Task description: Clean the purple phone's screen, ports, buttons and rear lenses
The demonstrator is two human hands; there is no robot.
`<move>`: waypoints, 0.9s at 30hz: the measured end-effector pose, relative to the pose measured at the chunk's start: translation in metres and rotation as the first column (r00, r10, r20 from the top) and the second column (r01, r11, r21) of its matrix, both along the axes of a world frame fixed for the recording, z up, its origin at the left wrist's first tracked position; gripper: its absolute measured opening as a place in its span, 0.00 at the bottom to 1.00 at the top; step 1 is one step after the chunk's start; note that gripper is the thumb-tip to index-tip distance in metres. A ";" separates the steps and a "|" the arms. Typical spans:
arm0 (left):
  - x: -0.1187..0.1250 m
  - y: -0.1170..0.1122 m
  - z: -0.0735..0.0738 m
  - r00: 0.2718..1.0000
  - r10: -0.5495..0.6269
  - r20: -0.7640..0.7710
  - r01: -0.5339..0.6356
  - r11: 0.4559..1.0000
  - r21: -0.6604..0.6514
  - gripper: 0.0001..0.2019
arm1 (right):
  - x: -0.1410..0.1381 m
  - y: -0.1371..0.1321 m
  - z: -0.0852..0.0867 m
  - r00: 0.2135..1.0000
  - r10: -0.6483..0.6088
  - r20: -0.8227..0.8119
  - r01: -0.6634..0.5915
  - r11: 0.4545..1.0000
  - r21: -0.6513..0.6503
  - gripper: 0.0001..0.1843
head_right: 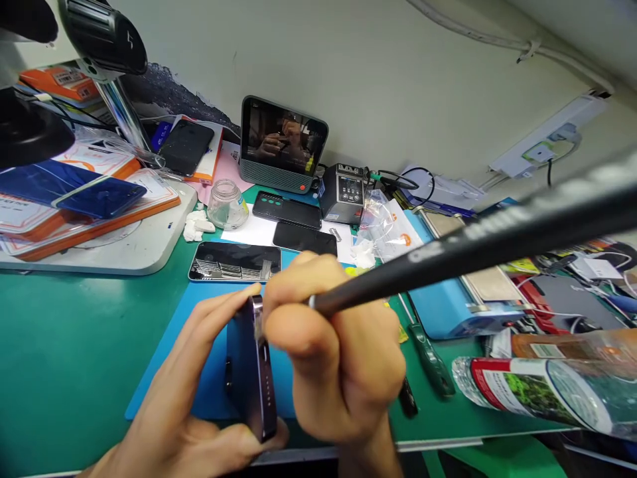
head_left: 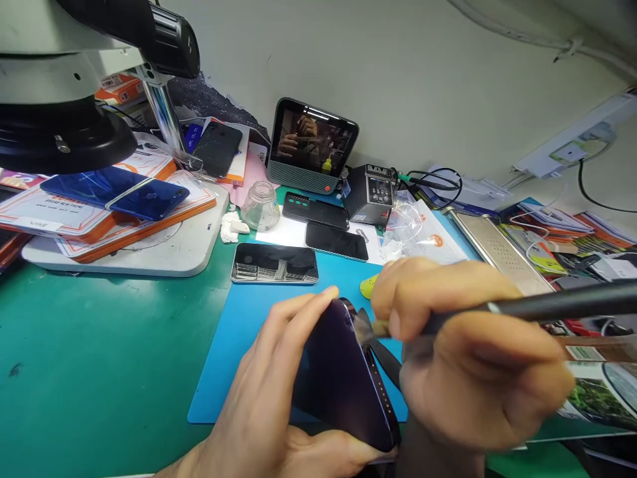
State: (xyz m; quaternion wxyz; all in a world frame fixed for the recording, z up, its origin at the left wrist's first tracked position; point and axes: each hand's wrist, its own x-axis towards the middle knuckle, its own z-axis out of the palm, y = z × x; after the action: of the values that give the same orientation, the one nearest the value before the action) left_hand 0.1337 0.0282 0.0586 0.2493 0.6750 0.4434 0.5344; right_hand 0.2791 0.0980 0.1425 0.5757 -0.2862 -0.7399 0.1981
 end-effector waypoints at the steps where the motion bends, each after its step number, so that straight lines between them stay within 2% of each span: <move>1: 0.001 0.000 -0.001 1.000 0.002 0.009 -0.002 1.000 0.001 0.41 | 0.000 0.000 0.000 1.000 0.004 0.005 -0.005 1.000 0.008 0.17; 6: 0.003 -0.004 -0.001 0.999 -0.009 0.048 0.011 0.999 -0.041 0.49 | 0.000 0.000 -0.001 1.000 0.010 0.026 -0.011 1.000 0.029 0.20; 11: 0.001 -0.010 -0.002 0.997 -0.022 0.076 0.034 0.988 -0.154 0.50 | 0.004 -0.001 -0.005 0.999 0.001 0.051 -0.002 1.000 0.009 0.19; 17: 0.000 -0.010 0.001 0.998 -0.021 0.064 0.031 0.986 -0.161 0.50 | 0.010 -0.002 -0.008 0.998 -0.004 0.065 0.001 0.999 0.040 0.13; 21: 0.001 -0.012 0.004 0.998 0.001 0.061 0.010 0.982 -0.188 0.49 | 0.008 0.000 -0.006 0.997 0.004 0.082 -0.006 1.000 0.015 0.20; 27: 0.004 -0.014 0.005 0.997 0.018 0.072 -0.004 0.983 -0.185 0.55 | 0.001 0.002 0.000 0.998 0.028 0.060 -0.029 0.999 0.013 0.17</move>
State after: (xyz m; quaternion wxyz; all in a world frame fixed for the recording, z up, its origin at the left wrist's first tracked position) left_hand 0.1376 0.0145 0.0632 0.3242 0.6264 0.4854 0.5166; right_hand 0.2798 0.0996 0.1430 0.5523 -0.2775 -0.7621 0.1927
